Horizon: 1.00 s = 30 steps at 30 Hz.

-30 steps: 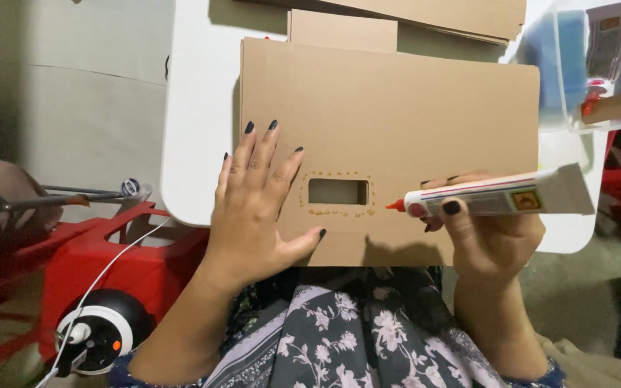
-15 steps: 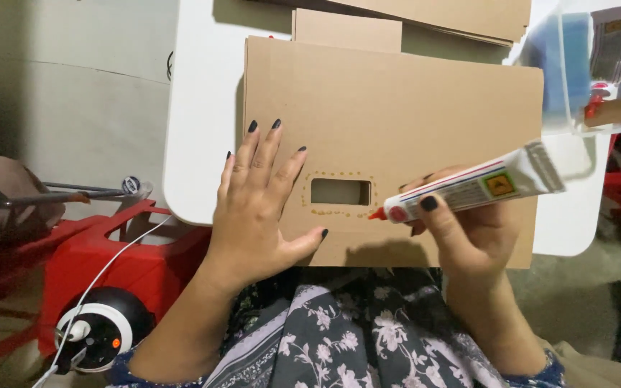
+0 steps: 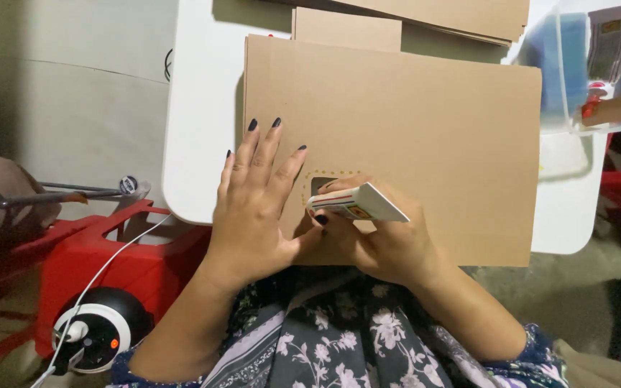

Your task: Applying adhesive and attaching plastic windows to cardboard box cutouts.

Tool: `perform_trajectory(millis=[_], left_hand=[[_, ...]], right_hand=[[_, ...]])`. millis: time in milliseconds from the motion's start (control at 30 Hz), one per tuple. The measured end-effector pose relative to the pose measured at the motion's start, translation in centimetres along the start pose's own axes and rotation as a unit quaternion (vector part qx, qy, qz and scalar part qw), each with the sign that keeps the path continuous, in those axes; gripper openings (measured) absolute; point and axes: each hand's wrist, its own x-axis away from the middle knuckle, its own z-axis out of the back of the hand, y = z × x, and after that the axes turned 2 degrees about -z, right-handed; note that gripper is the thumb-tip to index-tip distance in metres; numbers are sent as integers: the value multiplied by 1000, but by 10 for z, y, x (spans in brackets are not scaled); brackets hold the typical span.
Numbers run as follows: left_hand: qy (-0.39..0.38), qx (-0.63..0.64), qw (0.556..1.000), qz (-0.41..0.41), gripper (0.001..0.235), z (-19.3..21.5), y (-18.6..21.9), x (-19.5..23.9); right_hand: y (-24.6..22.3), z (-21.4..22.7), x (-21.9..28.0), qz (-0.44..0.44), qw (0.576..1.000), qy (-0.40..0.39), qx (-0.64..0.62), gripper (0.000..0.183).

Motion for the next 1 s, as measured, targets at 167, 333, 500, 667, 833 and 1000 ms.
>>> perform_trajectory(millis=[167,333,500,667,833,1000], left_hand=[[4,-1,1000,-3,90,-1,-1,0],[5,-4,1000,-6,90,-2,-1,1],[3,4,1000,-5,90,0,-1,0],[-2,-9,1000,0,95,-2,-1,0],[-14,-15,1000,4,103,-1,-2,2],[-26,14,999,14,115,11,5,4]], right_hand=[[0,-2,0,1,1000,5,3,21],[0,-2,1,11,1000,6,3,18],[-2,-1,0,32,999,6,7,23],[-6,3,-1,-37,997,15,-68,22],[25,0,30,-185,937,137,-264,24],[53,13,45,-271,753,189,-569,22]])
